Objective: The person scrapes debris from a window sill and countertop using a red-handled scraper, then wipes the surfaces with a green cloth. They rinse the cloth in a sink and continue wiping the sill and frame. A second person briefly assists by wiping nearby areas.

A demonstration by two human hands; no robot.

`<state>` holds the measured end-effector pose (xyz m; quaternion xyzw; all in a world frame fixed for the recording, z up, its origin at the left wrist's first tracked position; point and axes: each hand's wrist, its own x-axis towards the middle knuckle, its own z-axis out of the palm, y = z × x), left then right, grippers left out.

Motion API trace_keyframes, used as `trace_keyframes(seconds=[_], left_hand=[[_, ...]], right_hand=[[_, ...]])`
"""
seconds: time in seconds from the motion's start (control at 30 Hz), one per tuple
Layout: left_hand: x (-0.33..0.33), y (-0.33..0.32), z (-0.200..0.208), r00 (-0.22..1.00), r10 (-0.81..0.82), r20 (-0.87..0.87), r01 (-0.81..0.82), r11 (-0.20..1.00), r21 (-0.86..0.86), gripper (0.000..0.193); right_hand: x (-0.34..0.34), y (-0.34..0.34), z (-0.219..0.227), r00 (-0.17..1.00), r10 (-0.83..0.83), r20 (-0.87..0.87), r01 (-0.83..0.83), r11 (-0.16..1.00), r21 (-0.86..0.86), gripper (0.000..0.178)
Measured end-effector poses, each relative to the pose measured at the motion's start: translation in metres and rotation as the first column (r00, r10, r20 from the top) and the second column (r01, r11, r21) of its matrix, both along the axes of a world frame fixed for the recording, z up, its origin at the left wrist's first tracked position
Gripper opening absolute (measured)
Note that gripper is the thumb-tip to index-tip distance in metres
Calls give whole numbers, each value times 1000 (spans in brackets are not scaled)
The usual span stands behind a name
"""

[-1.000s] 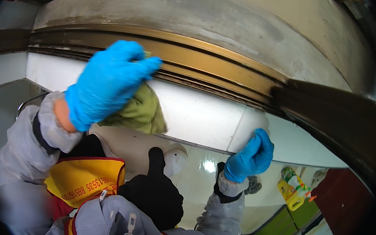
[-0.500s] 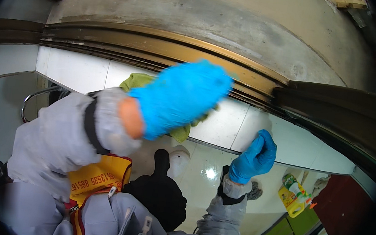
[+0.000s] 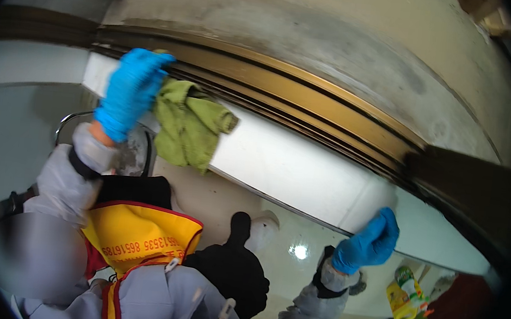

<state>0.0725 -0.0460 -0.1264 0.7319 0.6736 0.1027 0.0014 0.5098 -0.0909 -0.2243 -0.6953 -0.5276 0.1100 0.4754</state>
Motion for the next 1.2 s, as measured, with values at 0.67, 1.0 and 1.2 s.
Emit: trace_keyframes(seconds=[0.67, 1.0, 1.2], left_hand=[[-151, -30, -32, 960, 180, -213, -152, 978, 142, 28], [-281, -12, -55, 702, 540, -464, -578, 813, 71, 25], [-242, -15, -57, 801, 546, -247, -509, 837, 201, 17]], right_hand=[[38, -1, -29, 989, -140, 56, 147, 979, -141, 32], [36, -1, -28, 993, -77, 89, 89, 986, -138, 32], [34, 1, -26, 989, -57, 135, 78, 985, -153, 32]])
